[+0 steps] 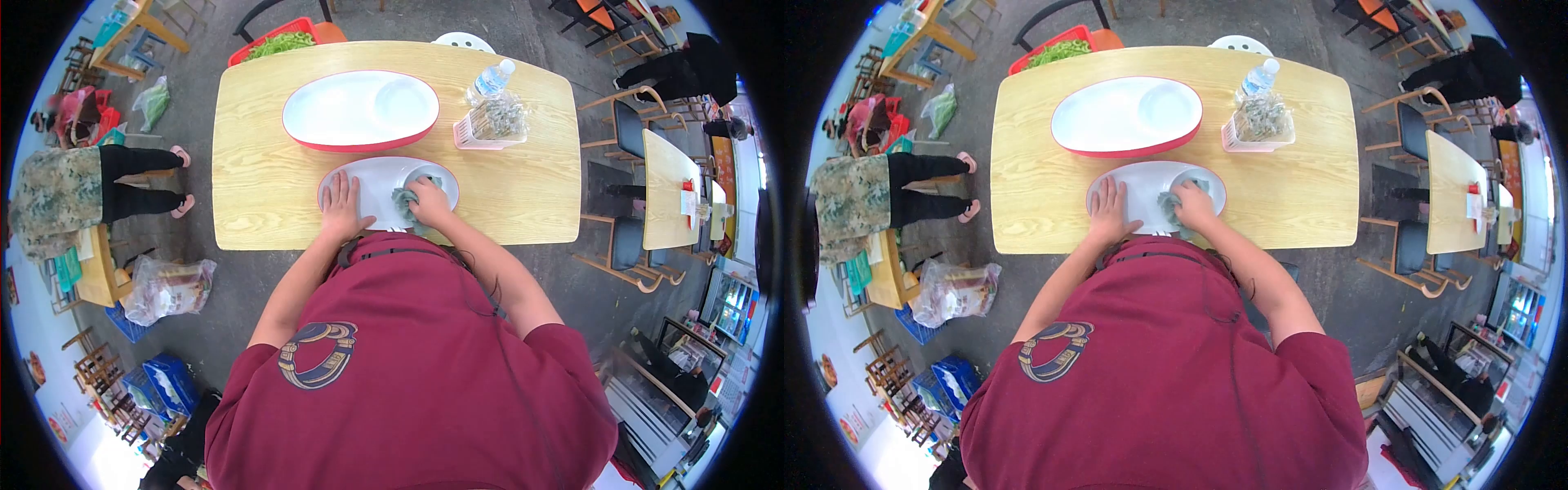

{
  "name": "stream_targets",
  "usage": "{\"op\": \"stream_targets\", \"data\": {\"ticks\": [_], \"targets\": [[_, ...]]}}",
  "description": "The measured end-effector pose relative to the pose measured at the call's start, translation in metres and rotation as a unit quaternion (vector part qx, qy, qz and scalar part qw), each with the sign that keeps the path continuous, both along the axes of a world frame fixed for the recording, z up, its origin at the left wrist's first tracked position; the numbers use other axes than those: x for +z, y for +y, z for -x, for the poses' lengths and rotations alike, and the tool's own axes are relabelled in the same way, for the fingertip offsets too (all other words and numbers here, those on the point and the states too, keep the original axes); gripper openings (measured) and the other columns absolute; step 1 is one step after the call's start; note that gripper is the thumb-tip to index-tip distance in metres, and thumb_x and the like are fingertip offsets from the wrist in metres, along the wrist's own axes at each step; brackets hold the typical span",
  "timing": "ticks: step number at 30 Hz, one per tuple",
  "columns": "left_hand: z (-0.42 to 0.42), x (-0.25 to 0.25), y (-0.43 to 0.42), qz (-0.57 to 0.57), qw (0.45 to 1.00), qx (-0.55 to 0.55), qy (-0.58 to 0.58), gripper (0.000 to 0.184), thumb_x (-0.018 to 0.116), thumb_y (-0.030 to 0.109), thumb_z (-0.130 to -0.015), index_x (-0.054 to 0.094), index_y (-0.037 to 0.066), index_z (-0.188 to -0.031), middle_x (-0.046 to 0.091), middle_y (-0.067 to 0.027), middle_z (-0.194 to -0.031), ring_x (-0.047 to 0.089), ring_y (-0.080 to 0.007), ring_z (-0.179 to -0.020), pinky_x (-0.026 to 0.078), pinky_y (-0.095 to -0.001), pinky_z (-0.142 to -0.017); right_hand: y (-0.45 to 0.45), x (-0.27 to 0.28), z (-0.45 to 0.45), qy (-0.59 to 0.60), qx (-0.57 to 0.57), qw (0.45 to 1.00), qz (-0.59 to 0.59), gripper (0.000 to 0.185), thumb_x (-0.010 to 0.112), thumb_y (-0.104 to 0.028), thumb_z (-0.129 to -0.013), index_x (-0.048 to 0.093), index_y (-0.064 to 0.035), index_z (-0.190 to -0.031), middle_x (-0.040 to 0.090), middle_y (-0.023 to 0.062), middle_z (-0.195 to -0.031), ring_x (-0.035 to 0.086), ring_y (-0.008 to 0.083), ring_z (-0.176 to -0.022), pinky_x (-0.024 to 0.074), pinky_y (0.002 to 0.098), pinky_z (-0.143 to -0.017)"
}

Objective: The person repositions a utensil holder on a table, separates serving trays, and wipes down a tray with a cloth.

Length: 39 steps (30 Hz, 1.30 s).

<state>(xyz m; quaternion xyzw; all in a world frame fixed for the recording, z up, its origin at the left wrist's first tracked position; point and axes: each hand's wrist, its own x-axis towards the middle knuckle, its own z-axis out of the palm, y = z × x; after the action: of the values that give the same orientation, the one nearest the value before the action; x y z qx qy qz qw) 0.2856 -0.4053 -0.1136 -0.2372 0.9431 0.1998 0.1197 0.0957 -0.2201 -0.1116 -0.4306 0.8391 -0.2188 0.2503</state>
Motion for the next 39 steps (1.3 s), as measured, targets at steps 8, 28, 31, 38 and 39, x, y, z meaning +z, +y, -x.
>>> {"op": "stream_targets", "data": {"ticks": [8, 28, 31, 38, 39], "targets": [[-0.001, -0.004, 0.000, 0.003, 1.000, 0.000, 0.004, 0.118, 0.082, 0.053, -0.078, 0.019, 0.004, -0.165, 0.007, -0.0270, -0.172, 0.004, -0.0421, -0.160, 0.007, -0.0581, -0.128, 0.030, -0.005, 0.010, 0.063, -0.061, 0.995, -0.044, 0.036, 0.071, -0.014, -0.080, 0.066, -0.0085, -0.115, 0.062, 0.0201, -0.116, 0.066, 0.0423, -0.103, 0.0550, 0.0521, -0.088], [0.002, -0.002, -0.001, -0.003, 0.999, -0.007, -0.032, 0.119, 0.079, 0.055, -0.080, 0.014, 0.002, -0.165, 0.003, -0.0281, -0.172, -0.001, -0.0424, -0.161, 0.005, -0.0566, -0.128, 0.005, -0.005, 0.005, -0.054, 0.003, 0.999, -0.008, 0.033, 0.069, -0.016, -0.079, 0.066, 0.0013, -0.107, 0.063, 0.0239, -0.117, 0.062, 0.0447, -0.111, 0.0523, 0.0513, -0.094], [0.002, -0.002, -0.001, 0.006, 0.999, -0.005, -0.033, 0.119, 0.079, 0.056, -0.080, 0.016, 0.003, -0.165, 0.003, -0.0271, -0.172, 0.000, -0.0415, -0.161, 0.005, -0.0563, -0.128, 0.018, 0.007, 0.000, -0.015, -0.014, 0.997, -0.076, 0.031, 0.070, -0.016, -0.077, 0.068, 0.0008, -0.103, 0.064, 0.0246, -0.114, 0.063, 0.0435, -0.110, 0.0525, 0.0517, -0.094], [0.000, -0.002, -0.001, 0.001, 1.000, -0.004, -0.016, 0.118, 0.080, 0.056, -0.079, 0.018, 0.004, -0.165, 0.005, -0.0271, -0.172, 0.002, -0.0418, -0.161, 0.005, -0.0573, -0.128, 0.029, -0.009, 0.008, 0.110, -0.100, 0.989, -0.021, 0.033, 0.070, -0.014, -0.079, 0.067, 0.0011, -0.108, 0.062, 0.0270, -0.114, 0.063, 0.0455, -0.108, 0.0531, 0.0525, -0.092], [0.000, -0.003, 0.000, 0.002, 1.000, -0.003, -0.010, 0.118, 0.080, 0.056, -0.079, 0.018, 0.004, -0.165, 0.005, -0.0274, -0.172, 0.002, -0.0421, -0.161, 0.006, -0.0576, -0.128, 0.027, -0.010, 0.011, 0.118, -0.112, 0.987, 0.008, 0.033, 0.070, -0.014, -0.080, 0.066, 0.0014, -0.109, 0.062, 0.0272, -0.114, 0.063, 0.0461, -0.108, 0.0531, 0.0523, -0.092]]}}
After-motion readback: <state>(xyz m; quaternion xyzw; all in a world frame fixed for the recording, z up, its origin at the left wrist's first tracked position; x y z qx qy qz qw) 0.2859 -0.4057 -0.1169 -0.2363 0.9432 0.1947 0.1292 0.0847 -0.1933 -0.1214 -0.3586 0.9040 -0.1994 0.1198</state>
